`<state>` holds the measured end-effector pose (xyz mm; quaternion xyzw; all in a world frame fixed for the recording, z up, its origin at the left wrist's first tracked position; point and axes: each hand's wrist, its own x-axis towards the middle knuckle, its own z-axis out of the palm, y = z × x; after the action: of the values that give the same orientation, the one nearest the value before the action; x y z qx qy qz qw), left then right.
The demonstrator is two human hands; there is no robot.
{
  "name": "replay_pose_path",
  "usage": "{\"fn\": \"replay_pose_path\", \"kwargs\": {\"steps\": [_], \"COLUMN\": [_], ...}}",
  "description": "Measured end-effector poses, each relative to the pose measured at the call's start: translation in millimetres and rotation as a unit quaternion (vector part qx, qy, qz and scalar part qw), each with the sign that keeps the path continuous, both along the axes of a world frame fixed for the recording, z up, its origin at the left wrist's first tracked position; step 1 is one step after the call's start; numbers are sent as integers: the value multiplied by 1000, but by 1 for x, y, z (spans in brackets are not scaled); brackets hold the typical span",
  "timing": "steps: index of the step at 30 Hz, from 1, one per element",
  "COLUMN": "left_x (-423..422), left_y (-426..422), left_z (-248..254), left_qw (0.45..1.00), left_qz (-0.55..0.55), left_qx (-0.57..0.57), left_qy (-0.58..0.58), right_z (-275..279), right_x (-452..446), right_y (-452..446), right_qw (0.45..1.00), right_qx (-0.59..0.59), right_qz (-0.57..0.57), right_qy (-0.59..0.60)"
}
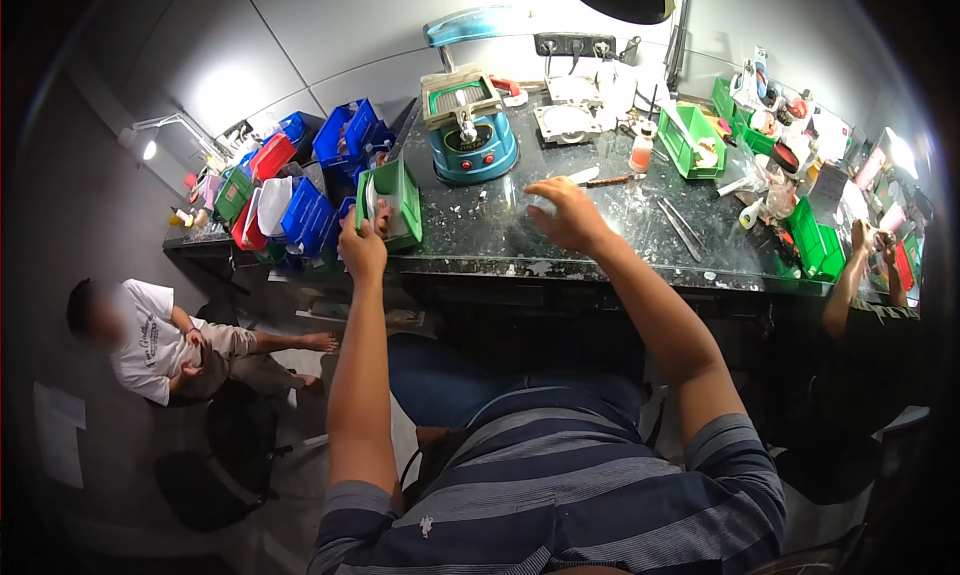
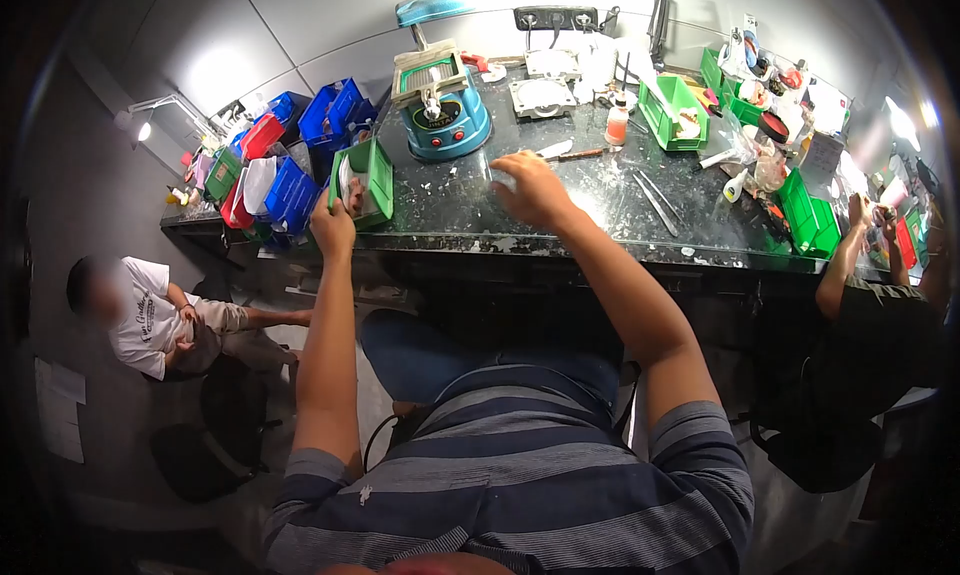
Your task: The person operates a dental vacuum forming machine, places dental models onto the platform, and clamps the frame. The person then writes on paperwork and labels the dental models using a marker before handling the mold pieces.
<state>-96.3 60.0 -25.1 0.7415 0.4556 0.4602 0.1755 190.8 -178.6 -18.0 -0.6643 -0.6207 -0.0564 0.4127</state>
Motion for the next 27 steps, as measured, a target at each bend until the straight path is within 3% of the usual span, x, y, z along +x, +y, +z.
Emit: {"fn": "replay_pose_path", "kwargs": {"steps": [4, 6, 8, 9, 10, 12, 13, 14, 15, 16, 21, 23, 26, 27], "left_x": [8, 15, 12, 11, 19, 23, 22, 16, 21, 27, 32, 35, 43, 42], "left_y": [-49, -84, -93, -89, -90, -112, -96, -74, -94, -94, -79, -77, -120, -115], "left_z": [-5, 5, -1, -9, -16, 1, -14, -34, -27, -31, -54, -54, -26, -32], "left_qw": [999, 999, 998, 997, 991, 990, 988, 945, 993, 988, 988, 981, 986, 985], "left_qz": [-9, -33, -39, -45, -62, -122, -118, -89, -85, -116, -63, -44, -103, -104], "left_qx": [45, 22, 3, 58, 113, 46, 90, 295, 79, 84, 137, 186, -15, -14], "left_qy": [25, -23, -42, -30, -23, -55, -32, 107, -13, -51, -40, -36, -133, -134], "right_z": [29, 50, 63, 67, 61, 34, 39, 46, 53, 49, 58, 48, 33, 35], "right_x": [-55, -80, -97, -103, -107, -101, -107, -114, -120, -119, -122, -123, -114, -113], "right_y": [23, 36, 55, 62, 73, 100, 98, 97, 96, 102, 88, 91, 114, 109], "right_qw": [999, 993, 989, 982, 982, 988, 993, 992, 986, 987, 989, 988, 985, 985], "right_qx": [9, -57, -108, -157, -149, -115, -97, -73, -58, 80, -76, -46, -82, -80], "right_qz": [35, 30, -7, -54, -50, -31, -30, -36, -42, -64, -101, -108, -121, -122], "right_qy": [15, 103, 96, 87, 105, 97, 58, 97, 154, 126, 75, 100, 95, 94]}}
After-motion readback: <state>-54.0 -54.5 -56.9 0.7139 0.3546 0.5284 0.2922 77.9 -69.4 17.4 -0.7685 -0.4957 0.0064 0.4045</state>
